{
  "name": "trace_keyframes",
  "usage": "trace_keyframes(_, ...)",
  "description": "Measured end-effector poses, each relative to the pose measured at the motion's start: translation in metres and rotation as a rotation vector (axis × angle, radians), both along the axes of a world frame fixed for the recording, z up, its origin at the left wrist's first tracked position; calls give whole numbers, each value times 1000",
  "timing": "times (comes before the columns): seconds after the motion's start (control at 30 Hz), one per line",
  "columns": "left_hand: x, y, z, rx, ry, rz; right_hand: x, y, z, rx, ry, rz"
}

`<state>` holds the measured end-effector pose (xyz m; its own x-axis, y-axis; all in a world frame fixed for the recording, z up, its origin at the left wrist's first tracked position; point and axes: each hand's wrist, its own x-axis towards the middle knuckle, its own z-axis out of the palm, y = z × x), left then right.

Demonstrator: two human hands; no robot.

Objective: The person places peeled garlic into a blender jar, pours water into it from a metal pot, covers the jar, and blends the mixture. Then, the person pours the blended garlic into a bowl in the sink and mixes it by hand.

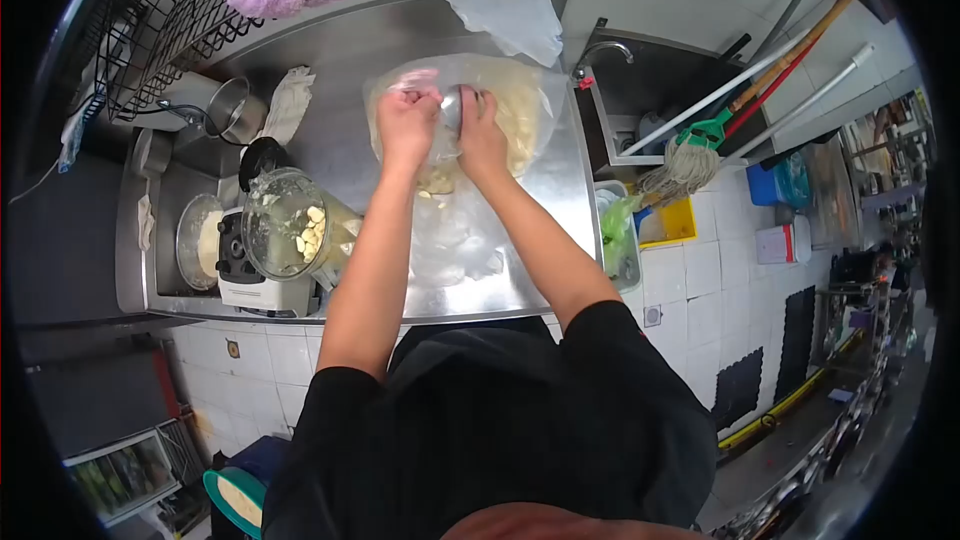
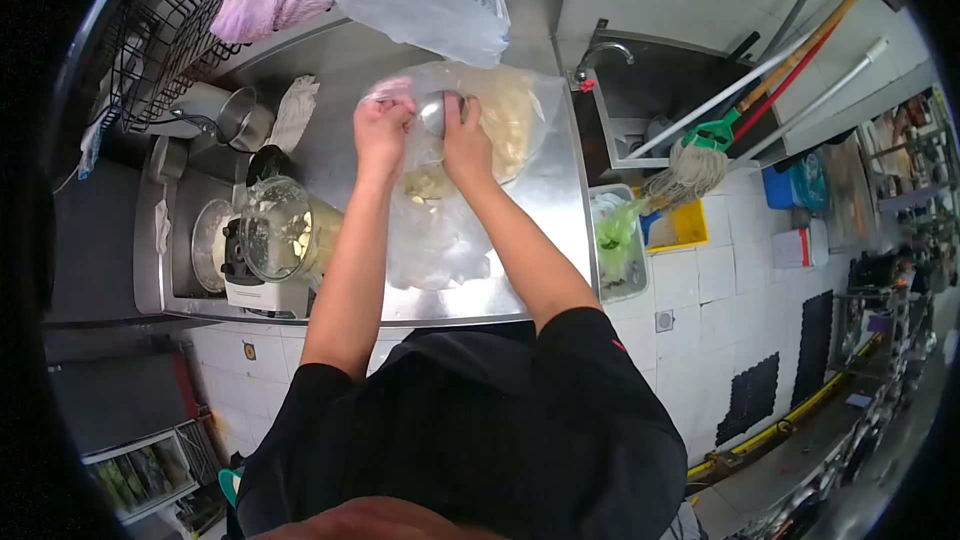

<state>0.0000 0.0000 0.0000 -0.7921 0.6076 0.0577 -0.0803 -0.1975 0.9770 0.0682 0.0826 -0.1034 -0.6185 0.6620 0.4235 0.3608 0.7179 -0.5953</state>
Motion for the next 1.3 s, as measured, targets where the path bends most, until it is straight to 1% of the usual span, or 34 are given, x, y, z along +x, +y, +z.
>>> trace_keyframes(0.07, 10, 1, -4, 142, 17, -15, -1, 5, 10, 42, -93, 56)
trace_keyframes(0.1, -1, -14, -6, 95, 24, -16, -17, -7, 5, -5, -84, 58)
trace_keyframes(0.17, -12, -16, -5, 183, 37, -64, -37, 6, 9, 18, -150, 26)
trace_keyframes(0.2, -7, -15, -9, 182, 19, -61, -35, 8, 12, 16, -169, 27)
trace_keyframes(0.27, 6, -16, -16, 147, 66, 104, -29, 7, 19, 82, -63, 74)
trace_keyframes(0.3, 10, -22, -23, 137, 50, 107, -33, 6, 13, 72, -78, 77)
trace_keyframes(0.37, 21, -40, -36, 94, 126, 347, -54, 4, 2, 217, -34, 120)
trace_keyframes(0.4, 28, -51, -47, 84, 118, 353, -63, 6, -3, 209, -43, 127)
trace_keyframes(0.47, 40, -71, -83, -112, 13, 455, -75, 9, -10, 261, 17, 118)
trace_keyframes(0.5, 43, -80, -105, -123, 1, 459, -73, 5, -10, 252, 4, 124)
trace_keyframes(0.53, 43, -90, -129, -255, -41, 355, -71, 4, -3, 215, -49, 154)
trace_keyframes(0.57, 42, -100, -142, -384, -82, 248, -69, 1, 0, 177, -100, 184)
trace_keyframes(0.6, 38, -104, -143, -383, -89, 257, -64, -1, 0, 179, -104, 194)
trace_keyframes(0.67, 23, -102, -146, -856, 489, 8, -53, -5, 2, 78, -302, 245)
trace_keyframes(0.7, 19, -97, -140, -857, 479, 13, -54, -9, -9, 80, -308, 253)
trace_keyframes(0.77, 15, -79, -121, -1347, 468, -365, -59, -5, -40, -51, -335, 203)
trace_keyframes(0.8, 19, -76, -119, -1339, 459, -366, -59, -1, -35, -44, -344, 205)
trace_keyframes(0.87, 24, -72, -117, -1311, 496, -257, -61, 4, -15, -84, -494, 274)
trace_keyframes(0.9, 27, -70, -119, -1307, 496, -256, -62, 6, -13, -81, -494, 272)
trace_keyframes(0.97, 34, -67, -128, -1300, 821, -87, -58, 14, -10, -3, -423, 298)
trace_keyframes(1.0, 36, -67, -131, -1297, 818, -86, -56, 18, -9, 1, -426, 298)
trace_keyframes(1.07, 39, -72, -140, -1045, 966, 4, -49, 23, -8, -10, -300, 346)
trace_keyframes(1.1, 41, -73, -137, -1047, 963, 4, -45, 27, -1, -12, -302, 348)
trace_keyframes(1.17, 39, -74, -128, -1006, 629, -193, -40, 32, 17, -556, -434, 557)
trace_keyframes(1.2, 39, -75, -129, -1006, 633, -194, -37, 31, 11, -556, -431, 555)
trace_keyframes(1.27, 39, -77, -140, -1034, 385, -284, -28, 30, -9, -907, -283, 562)
trace_keyframes(1.3, 38, -78, -150, -1033, 378, -284, -26, 30, -12, -908, -289, 563)
